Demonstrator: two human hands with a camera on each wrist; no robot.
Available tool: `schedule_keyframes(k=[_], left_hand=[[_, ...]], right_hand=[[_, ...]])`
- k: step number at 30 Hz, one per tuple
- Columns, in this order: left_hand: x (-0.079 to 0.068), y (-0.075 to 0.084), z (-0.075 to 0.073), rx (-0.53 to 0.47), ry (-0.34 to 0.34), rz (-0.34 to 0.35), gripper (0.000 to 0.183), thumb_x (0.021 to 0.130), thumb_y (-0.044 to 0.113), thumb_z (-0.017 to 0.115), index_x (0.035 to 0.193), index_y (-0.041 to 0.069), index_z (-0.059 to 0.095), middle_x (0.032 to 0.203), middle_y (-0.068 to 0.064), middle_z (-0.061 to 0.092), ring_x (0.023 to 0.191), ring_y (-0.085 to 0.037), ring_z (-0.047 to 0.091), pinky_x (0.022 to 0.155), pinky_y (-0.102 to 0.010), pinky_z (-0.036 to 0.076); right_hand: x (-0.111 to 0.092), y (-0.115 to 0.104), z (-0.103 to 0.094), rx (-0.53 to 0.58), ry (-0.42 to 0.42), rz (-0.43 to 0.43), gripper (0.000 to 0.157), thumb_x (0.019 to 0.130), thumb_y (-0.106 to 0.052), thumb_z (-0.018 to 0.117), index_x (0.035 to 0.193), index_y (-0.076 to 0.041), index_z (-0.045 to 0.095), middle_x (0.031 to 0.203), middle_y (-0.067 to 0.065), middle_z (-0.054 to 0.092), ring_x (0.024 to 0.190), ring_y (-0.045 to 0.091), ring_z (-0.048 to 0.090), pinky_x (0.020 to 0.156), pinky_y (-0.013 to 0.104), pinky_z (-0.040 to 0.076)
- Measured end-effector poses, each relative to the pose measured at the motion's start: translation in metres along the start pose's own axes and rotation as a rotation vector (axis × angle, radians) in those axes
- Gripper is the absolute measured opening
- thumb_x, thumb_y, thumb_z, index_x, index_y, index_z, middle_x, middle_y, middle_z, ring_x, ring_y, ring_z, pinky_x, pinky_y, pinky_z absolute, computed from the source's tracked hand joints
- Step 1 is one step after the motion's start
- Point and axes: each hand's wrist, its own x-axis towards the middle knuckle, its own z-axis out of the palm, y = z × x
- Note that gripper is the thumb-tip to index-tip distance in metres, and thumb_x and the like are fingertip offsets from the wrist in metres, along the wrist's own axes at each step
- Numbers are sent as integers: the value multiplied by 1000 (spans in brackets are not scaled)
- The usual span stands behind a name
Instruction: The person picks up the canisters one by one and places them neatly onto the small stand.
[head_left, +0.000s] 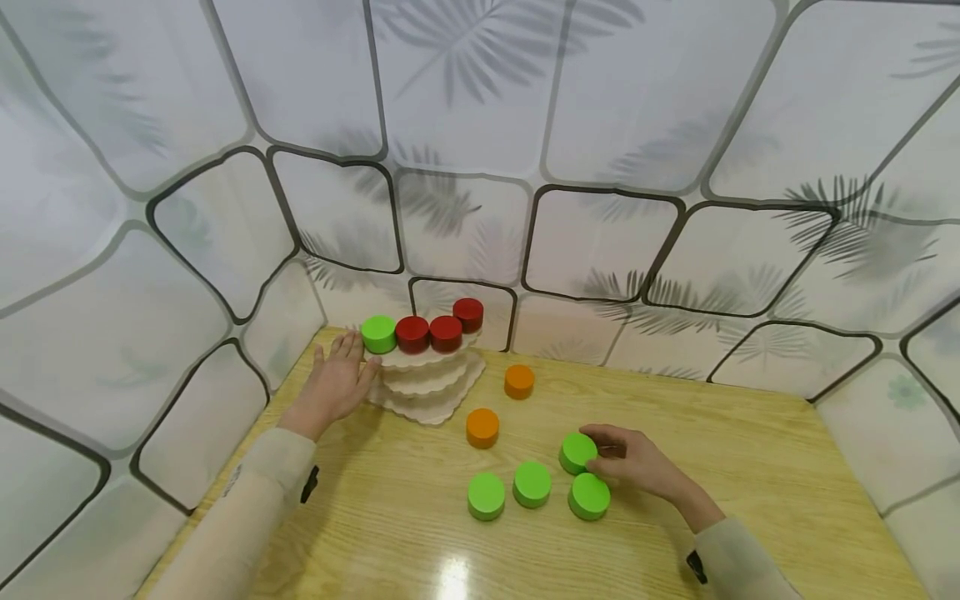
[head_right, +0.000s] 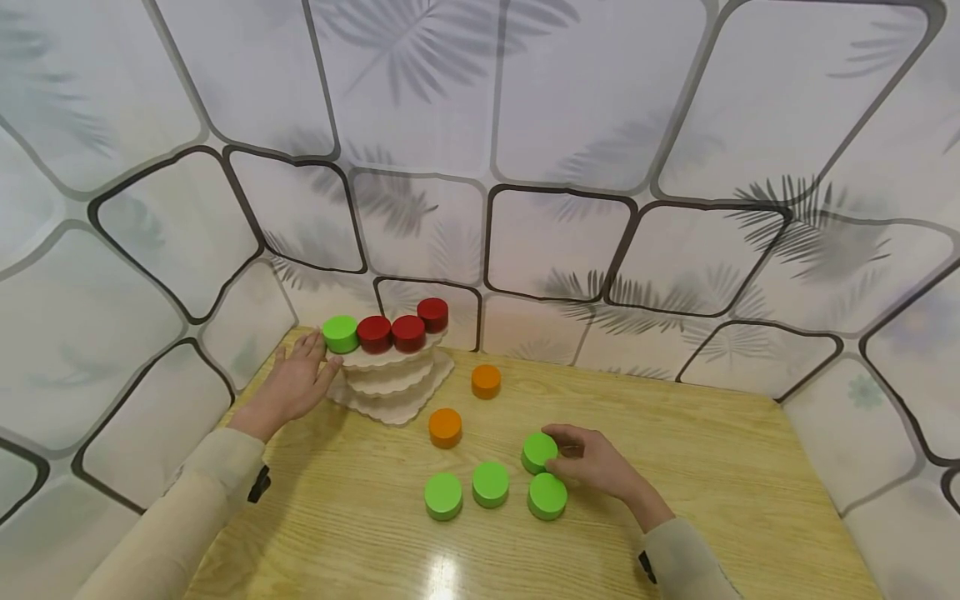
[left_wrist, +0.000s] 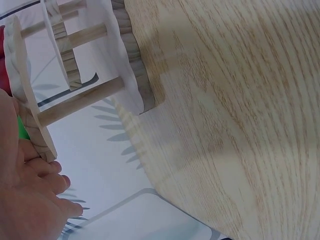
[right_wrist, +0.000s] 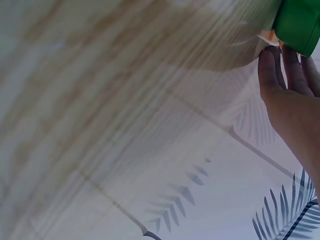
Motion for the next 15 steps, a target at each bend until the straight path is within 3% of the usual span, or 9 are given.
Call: schedule_keyframes(k=[15], left_hand=[[-1,1,-2,3,-2,-3,73,116,41,27,161,-16,19,170,-34,17,158,-56,16,124,-77,8]], right_hand=[[3,-5,2,-78,17,6,66,96,-26,79,149,3,55,143,20,66,123,30,67,102,34,57]])
